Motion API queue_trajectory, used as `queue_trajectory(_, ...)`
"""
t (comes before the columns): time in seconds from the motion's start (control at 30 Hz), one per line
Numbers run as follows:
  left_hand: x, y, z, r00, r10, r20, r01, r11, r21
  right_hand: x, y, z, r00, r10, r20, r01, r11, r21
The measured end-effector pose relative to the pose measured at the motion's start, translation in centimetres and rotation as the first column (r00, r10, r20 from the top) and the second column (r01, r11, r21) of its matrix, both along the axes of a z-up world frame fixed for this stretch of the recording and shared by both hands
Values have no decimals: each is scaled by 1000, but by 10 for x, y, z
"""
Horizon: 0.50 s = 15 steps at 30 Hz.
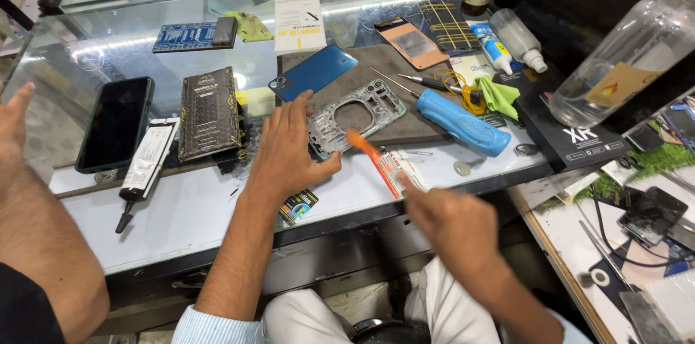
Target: The person cleans the interior of a disassembled phone frame using a small brush, then attaches a mint-green back cover to the frame and presses the edges to secure it. The person handles the phone frame and back cover throughout the process.
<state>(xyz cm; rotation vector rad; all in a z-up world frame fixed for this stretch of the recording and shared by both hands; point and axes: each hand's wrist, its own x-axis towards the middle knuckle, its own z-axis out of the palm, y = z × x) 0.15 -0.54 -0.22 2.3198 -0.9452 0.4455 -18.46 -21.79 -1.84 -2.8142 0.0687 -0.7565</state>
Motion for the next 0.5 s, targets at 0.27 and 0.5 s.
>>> queue_trajectory(0.27,-1,0,-1,999,23,27,-23,999,29,9,19,15,979,-189,-72,176,972,-157)
queue_trajectory(0.5,-2,1,2,999,10,38,-12,998,61,-8,5,5,998,-60,16,61,996,-65)
